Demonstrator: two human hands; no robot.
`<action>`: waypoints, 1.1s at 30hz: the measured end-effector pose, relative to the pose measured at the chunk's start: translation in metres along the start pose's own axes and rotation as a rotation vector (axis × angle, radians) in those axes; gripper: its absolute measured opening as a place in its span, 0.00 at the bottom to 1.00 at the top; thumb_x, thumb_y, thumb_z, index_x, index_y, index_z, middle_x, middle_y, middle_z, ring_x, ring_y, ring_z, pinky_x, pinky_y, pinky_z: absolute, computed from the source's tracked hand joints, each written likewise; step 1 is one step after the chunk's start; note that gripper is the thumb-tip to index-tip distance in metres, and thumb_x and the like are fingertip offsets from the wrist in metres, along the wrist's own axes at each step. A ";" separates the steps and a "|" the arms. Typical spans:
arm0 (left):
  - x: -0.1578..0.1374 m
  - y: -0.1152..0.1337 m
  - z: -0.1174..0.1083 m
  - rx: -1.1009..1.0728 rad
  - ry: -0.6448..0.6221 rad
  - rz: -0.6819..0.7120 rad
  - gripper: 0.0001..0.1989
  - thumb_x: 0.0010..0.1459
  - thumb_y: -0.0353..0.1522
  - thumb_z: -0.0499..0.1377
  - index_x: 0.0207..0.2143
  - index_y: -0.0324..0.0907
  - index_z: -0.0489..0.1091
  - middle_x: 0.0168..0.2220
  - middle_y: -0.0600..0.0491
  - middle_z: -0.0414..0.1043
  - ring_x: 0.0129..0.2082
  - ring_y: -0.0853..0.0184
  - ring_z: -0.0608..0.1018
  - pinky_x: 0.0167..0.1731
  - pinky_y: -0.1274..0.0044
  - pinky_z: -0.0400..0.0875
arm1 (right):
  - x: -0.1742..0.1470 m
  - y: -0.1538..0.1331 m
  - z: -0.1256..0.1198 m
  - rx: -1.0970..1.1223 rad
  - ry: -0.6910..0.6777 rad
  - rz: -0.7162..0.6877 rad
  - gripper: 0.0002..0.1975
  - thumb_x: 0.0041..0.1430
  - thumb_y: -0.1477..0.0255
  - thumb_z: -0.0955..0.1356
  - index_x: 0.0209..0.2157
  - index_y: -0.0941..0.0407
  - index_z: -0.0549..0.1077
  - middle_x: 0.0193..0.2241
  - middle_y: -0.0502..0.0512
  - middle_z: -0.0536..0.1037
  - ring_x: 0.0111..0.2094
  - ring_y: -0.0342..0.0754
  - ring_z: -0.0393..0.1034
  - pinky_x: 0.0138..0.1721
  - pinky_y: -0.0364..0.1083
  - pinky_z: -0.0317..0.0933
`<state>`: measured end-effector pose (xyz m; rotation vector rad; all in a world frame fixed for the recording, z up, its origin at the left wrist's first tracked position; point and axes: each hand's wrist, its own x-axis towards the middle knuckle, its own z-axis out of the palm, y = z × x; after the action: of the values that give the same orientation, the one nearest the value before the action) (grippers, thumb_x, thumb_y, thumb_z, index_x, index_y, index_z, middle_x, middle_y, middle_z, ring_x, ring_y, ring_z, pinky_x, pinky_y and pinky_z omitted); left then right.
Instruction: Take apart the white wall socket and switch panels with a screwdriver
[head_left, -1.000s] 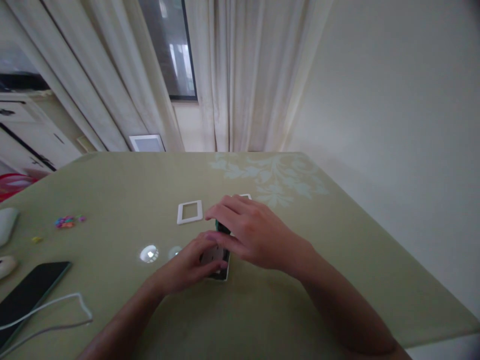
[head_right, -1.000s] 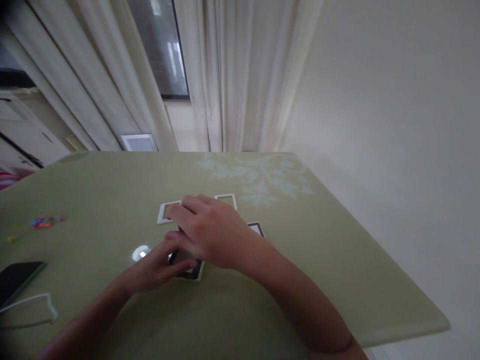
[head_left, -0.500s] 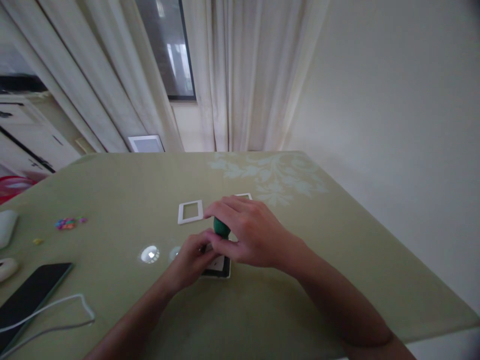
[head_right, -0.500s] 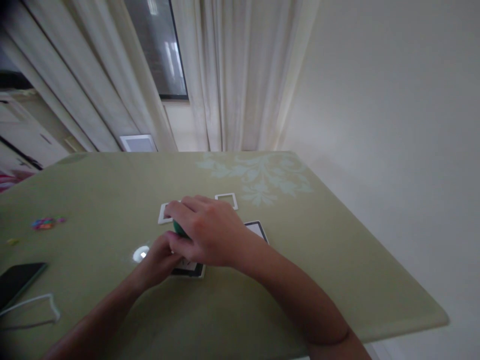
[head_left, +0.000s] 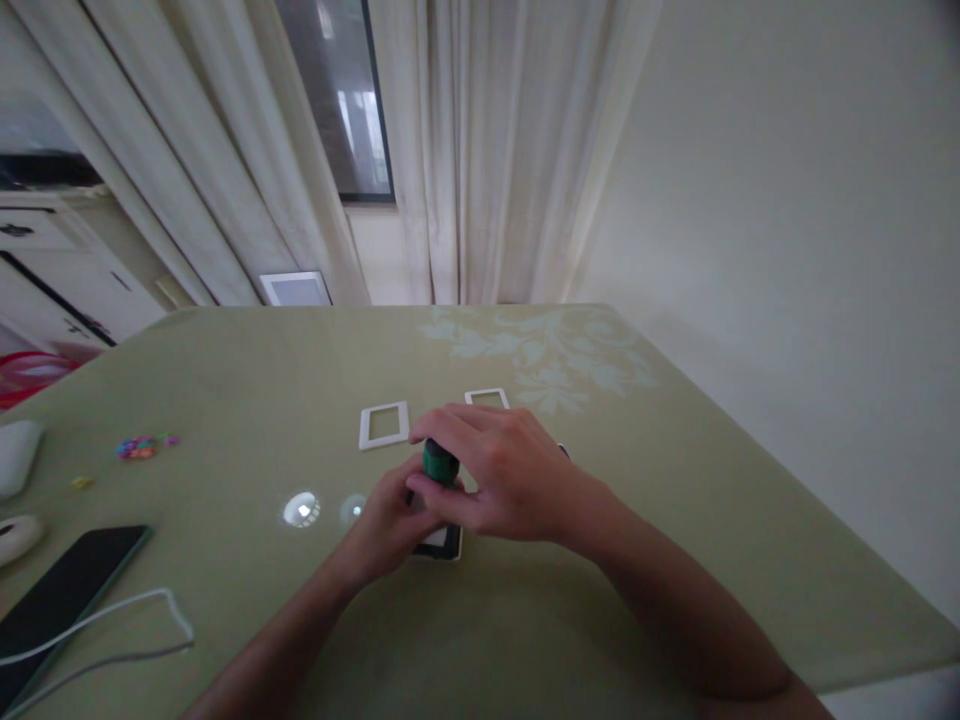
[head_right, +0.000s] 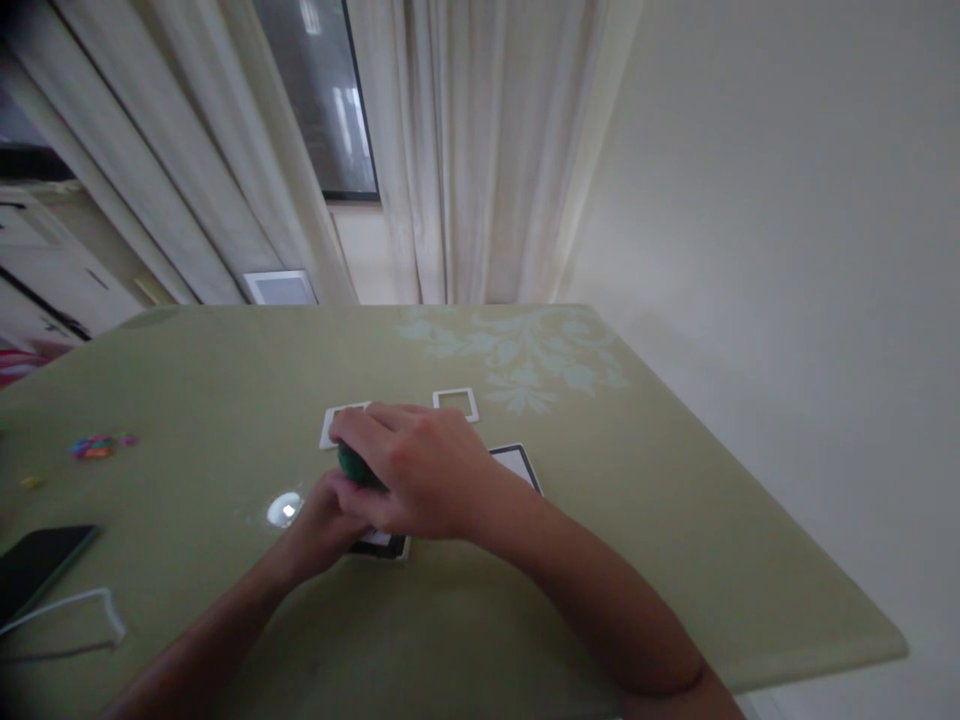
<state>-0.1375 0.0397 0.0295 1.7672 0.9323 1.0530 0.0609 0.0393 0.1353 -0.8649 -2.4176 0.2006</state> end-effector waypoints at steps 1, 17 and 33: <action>0.000 0.001 -0.001 -0.003 -0.017 0.007 0.15 0.61 0.41 0.68 0.27 0.43 0.70 0.26 0.56 0.71 0.29 0.65 0.73 0.30 0.76 0.73 | 0.000 0.000 0.000 -0.002 0.004 0.001 0.13 0.70 0.64 0.71 0.53 0.53 0.73 0.44 0.54 0.84 0.41 0.51 0.77 0.38 0.48 0.60; -0.002 -0.003 -0.048 0.520 -0.500 -0.028 0.41 0.49 0.40 0.79 0.64 0.49 0.72 0.63 0.44 0.73 0.64 0.45 0.72 0.66 0.53 0.66 | -0.017 -0.003 -0.023 0.136 0.415 0.247 0.15 0.67 0.65 0.75 0.51 0.51 0.72 0.36 0.48 0.80 0.33 0.45 0.75 0.38 0.45 0.67; -0.021 -0.022 -0.050 0.182 -0.318 -0.128 0.39 0.52 0.38 0.75 0.64 0.48 0.65 0.61 0.44 0.73 0.62 0.45 0.75 0.64 0.57 0.70 | -0.043 0.024 0.096 1.332 0.689 0.744 0.13 0.64 0.59 0.71 0.45 0.53 0.75 0.40 0.54 0.86 0.36 0.49 0.85 0.41 0.48 0.77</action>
<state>-0.1944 0.0432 0.0174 1.9258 0.9478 0.5985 0.0484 0.0357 0.0286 -0.8507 -0.8421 1.3207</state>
